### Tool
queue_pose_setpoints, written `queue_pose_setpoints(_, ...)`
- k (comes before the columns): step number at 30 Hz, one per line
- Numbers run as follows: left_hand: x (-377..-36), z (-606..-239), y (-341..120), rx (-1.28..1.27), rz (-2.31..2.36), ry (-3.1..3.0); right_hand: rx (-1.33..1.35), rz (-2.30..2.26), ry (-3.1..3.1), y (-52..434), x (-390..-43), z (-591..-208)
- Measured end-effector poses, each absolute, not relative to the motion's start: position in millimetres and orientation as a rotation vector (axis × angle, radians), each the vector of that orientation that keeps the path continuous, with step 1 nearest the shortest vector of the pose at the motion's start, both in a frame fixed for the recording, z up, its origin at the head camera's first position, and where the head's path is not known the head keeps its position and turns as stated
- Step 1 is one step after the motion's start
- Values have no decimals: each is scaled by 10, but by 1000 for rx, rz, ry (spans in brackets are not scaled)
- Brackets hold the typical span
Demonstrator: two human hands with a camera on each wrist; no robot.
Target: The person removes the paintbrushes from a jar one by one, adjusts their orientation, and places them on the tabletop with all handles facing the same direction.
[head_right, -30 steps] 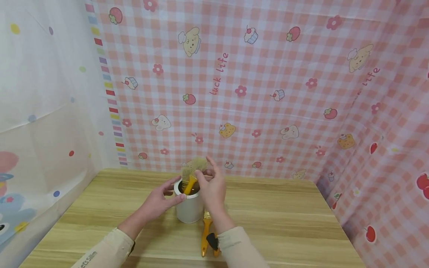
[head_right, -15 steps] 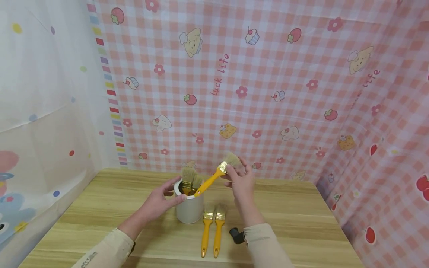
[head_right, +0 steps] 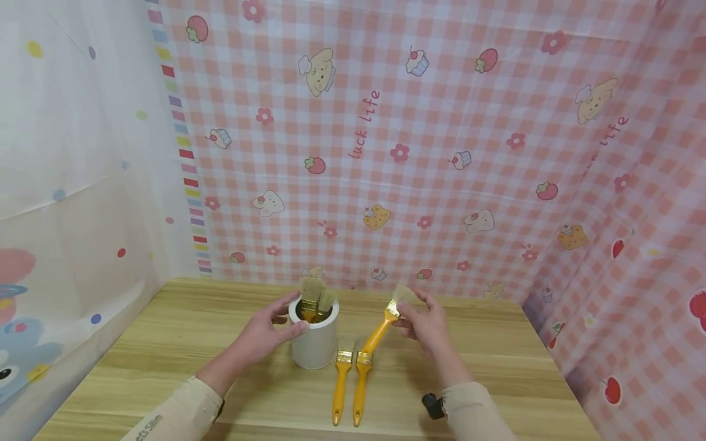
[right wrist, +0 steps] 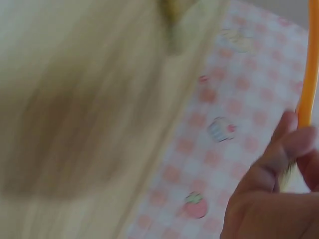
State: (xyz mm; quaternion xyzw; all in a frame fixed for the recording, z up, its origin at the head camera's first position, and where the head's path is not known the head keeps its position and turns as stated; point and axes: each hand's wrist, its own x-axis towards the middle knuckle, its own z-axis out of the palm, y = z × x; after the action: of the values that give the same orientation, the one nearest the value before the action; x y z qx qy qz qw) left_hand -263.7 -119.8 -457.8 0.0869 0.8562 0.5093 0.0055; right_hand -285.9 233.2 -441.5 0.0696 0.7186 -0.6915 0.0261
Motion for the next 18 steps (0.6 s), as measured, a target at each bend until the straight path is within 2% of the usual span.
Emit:
queue_pose_setpoints(7,-2657,-4595,-1200,254,1589,2680,168,-1872,2278,2514,-2799,-4648)
queue_pose_setpoints(18,-2669,-4626,-1195,267,1601,2671,120,-1774,2259,2505,-2779,-4939)
